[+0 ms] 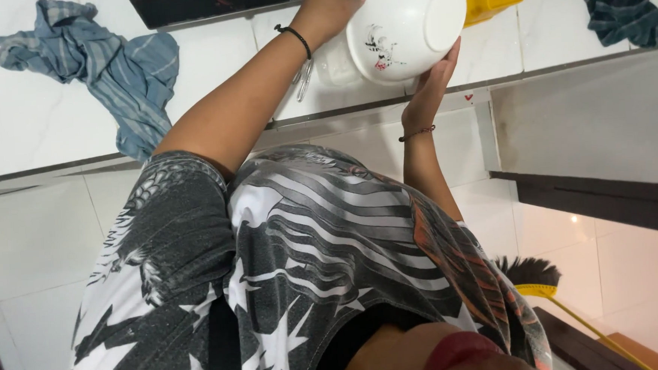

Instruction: Washing and drying kitchenware including a container and a bowl in a sink.

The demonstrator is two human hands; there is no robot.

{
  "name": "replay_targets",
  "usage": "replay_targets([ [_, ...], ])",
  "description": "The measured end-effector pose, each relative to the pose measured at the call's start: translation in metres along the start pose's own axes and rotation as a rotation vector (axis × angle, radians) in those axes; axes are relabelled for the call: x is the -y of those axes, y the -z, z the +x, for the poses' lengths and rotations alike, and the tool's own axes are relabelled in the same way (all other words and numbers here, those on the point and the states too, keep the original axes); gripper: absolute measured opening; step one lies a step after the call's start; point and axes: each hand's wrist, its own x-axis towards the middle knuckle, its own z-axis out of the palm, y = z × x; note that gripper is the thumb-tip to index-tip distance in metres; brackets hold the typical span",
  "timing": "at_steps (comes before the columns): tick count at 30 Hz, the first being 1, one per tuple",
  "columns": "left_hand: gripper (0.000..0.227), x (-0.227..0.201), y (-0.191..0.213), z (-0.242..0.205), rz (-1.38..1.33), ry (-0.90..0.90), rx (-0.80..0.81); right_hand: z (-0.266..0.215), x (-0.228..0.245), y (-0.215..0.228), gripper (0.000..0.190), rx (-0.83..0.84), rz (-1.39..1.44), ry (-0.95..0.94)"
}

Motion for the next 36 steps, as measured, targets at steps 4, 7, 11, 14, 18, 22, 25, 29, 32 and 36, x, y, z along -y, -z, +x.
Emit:
replay_targets([
  [4,0.025,-0.009,0.005,-0.001,-0.176,-0.248,-0.042,0.002,-0.007,-0.001,0.085,0.021,-0.015,0.017],
  [7,0.028,-0.038,0.013,-0.011,0.181,0.164,-0.007,0.004,-0.012,0.004,0.088,0.006,-0.050,0.079],
  [11,0.018,-0.052,0.012,-0.021,-0.058,0.050,0.005,0.002,-0.006,0.000,0.088,-0.078,-0.060,0.101],
  [14,0.021,-0.062,0.015,-0.027,-0.115,0.076,0.020,-0.002,-0.007,-0.002,0.089,-0.101,-0.060,0.094],
  [18,0.023,-0.047,0.009,-0.027,-0.143,0.066,0.041,-0.008,-0.013,-0.001,0.091,-0.107,-0.062,0.097],
  [22,0.022,-0.056,0.016,-0.029,-0.098,0.023,0.064,-0.008,-0.005,-0.006,0.094,-0.109,-0.057,0.108],
  [25,0.025,-0.062,0.016,-0.037,-0.174,0.042,0.022,-0.010,0.001,-0.004,0.098,-0.120,-0.109,0.116],
  [29,0.031,-0.083,0.024,-0.047,-0.148,0.046,0.036,-0.012,0.013,-0.004,0.103,-0.155,-0.197,0.189],
  [32,0.034,-0.098,0.043,-0.066,-0.233,0.066,-0.004,-0.017,0.023,-0.013,0.107,-0.130,-0.255,0.251],
  [36,0.035,-0.113,0.088,-0.106,-0.498,-0.044,-0.052,-0.035,0.060,-0.069,0.109,-0.068,-0.221,0.251],
])
